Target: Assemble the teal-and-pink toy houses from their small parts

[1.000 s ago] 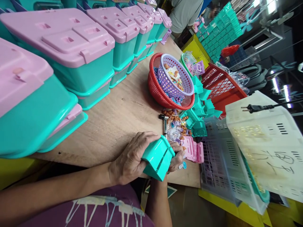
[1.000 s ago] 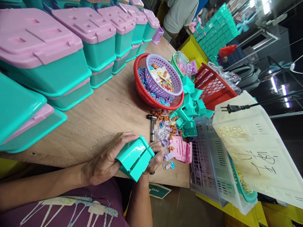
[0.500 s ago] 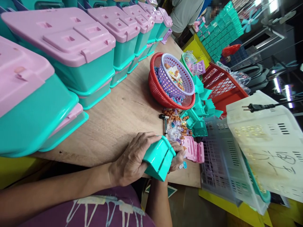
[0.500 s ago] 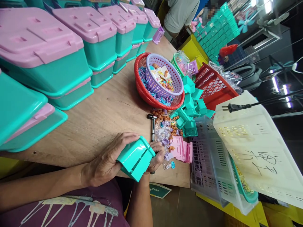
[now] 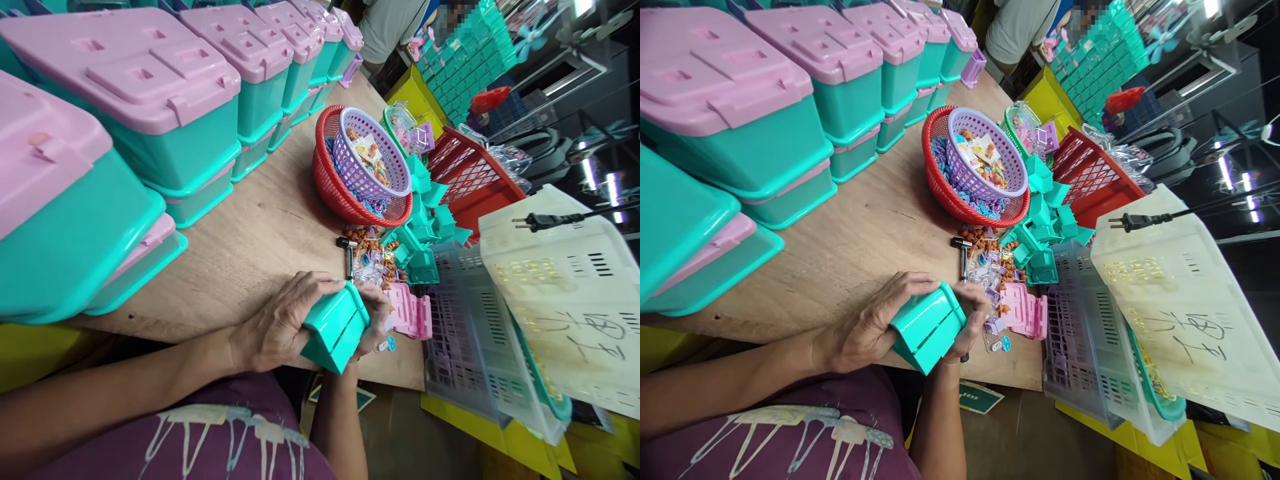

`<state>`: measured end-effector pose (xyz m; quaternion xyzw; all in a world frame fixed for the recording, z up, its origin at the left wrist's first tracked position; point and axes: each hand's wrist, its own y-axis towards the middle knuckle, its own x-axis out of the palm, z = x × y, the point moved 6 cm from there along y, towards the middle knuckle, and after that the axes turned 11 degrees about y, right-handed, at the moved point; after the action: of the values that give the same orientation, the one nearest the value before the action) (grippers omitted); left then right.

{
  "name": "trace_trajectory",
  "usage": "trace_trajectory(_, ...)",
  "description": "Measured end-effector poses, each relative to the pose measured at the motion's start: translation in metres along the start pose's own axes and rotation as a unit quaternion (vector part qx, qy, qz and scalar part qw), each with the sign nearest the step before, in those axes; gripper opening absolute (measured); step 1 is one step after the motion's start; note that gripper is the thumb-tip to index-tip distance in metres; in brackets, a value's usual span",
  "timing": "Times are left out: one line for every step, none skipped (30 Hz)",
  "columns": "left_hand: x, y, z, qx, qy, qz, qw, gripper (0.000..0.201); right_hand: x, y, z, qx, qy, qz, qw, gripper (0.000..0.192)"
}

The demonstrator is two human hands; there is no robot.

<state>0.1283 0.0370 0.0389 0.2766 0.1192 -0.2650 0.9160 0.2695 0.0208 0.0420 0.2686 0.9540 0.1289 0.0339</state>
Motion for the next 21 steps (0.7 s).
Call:
trace_trajectory(-0.002, 0.002, -0.003, 0.002, -0.014, -0.003, 1.0, 0.063, 0.002, -0.002, 0.0, 0.002, 0.03, -0.014, 0.999, 0.06)
trace_trajectory(-0.003, 0.004, -0.006, -0.001, -0.025, -0.007, 1.0, 0.06, 0.005, -0.004, 0.0, 0.01, 0.071, -0.038, 0.997, 0.065)
trace_trajectory(-0.004, 0.006, -0.01, -0.012, -0.031, -0.009, 0.999, 0.057, 0.008, -0.007, 0.001, 0.023, 0.115, -0.069, 0.991, 0.068)
trace_trajectory(-0.006, 0.007, -0.014, -0.027, -0.032, -0.008, 0.999, 0.053, 0.012, -0.01, 0.001, 0.04, 0.153, -0.097, 0.983, 0.069)
trace_trajectory(-0.007, 0.007, -0.017, -0.042, -0.033, -0.004, 0.999, 0.048, 0.014, -0.012, 0.002, 0.055, 0.181, -0.116, 0.975, 0.068)
trace_trajectory(-0.009, 0.006, -0.019, -0.055, -0.037, 0.002, 0.998, 0.045, 0.015, -0.014, 0.002, 0.065, 0.192, -0.124, 0.971, 0.065)
trace_trajectory(-0.011, 0.005, -0.021, -0.064, -0.045, 0.008, 0.997, 0.043, 0.015, -0.015, 0.002, 0.065, 0.187, -0.12, 0.973, 0.061)
trace_trajectory(-0.013, 0.003, -0.021, -0.07, -0.058, 0.014, 0.996, 0.043, 0.014, -0.016, 0.002, 0.059, 0.178, -0.112, 0.976, 0.057)
trace_trajectory(-0.015, 0.001, -0.021, -0.072, -0.072, 0.02, 0.995, 0.045, 0.014, -0.017, 0.001, 0.053, 0.169, -0.104, 0.979, 0.053)
trace_trajectory(-0.017, -0.001, -0.02, -0.071, -0.084, 0.024, 0.994, 0.048, 0.014, -0.018, 0.001, 0.045, 0.166, -0.1, 0.98, 0.051)
trace_trajectory(-0.02, -0.004, -0.017, -0.065, -0.091, 0.026, 0.993, 0.051, 0.014, -0.019, 0.001, 0.039, 0.166, -0.097, 0.981, 0.05)
trace_trajectory(-0.021, -0.006, -0.014, -0.053, -0.089, 0.023, 0.994, 0.056, 0.015, -0.02, 0.001, 0.036, 0.171, -0.091, 0.98, 0.05)
trace_trajectory(-0.022, -0.008, -0.009, -0.036, -0.077, 0.016, 0.996, 0.062, 0.015, -0.021, 0.001, 0.035, 0.176, -0.083, 0.98, 0.05)
trace_trajectory(-0.023, -0.009, -0.003, -0.017, -0.054, 0.01, 0.998, 0.071, 0.014, -0.022, 0.001, 0.034, 0.181, -0.071, 0.98, 0.049)
trace_trajectory(-0.024, -0.01, 0.002, 0.002, -0.023, 0.006, 1.0, 0.082, 0.013, -0.022, 0.002, 0.034, 0.186, -0.057, 0.98, 0.049)
trace_trajectory(-0.025, -0.01, 0.008, 0.016, 0.008, 0.004, 1.0, 0.095, 0.011, -0.022, 0.002, 0.036, 0.193, -0.044, 0.98, 0.049)
trace_trajectory(-0.026, -0.008, 0.013, 0.023, 0.037, -0.003, 0.999, 0.105, 0.009, -0.022, 0.003, 0.041, 0.197, -0.032, 0.979, 0.049)
trace_trajectory(-0.027, -0.006, 0.017, 0.027, 0.06, -0.014, 0.998, 0.106, 0.008, -0.022, 0.005, 0.051, 0.2, -0.025, 0.978, 0.05)
trace_trajectory(-0.028, -0.002, 0.02, 0.027, 0.076, -0.03, 0.996, 0.099, 0.007, -0.021, 0.008, 0.071, 0.201, -0.029, 0.977, 0.051)
trace_trajectory(-0.029, 0.004, 0.023, 0.024, 0.088, -0.05, 0.995, 0.086, 0.007, -0.021, 0.012, 0.099, 0.197, -0.042, 0.974, 0.054)
trace_trajectory(-0.032, 0.01, 0.026, 0.018, 0.098, -0.07, 0.993, 0.071, 0.008, -0.021, 0.016, 0.128, 0.185, -0.062, 0.972, 0.057)
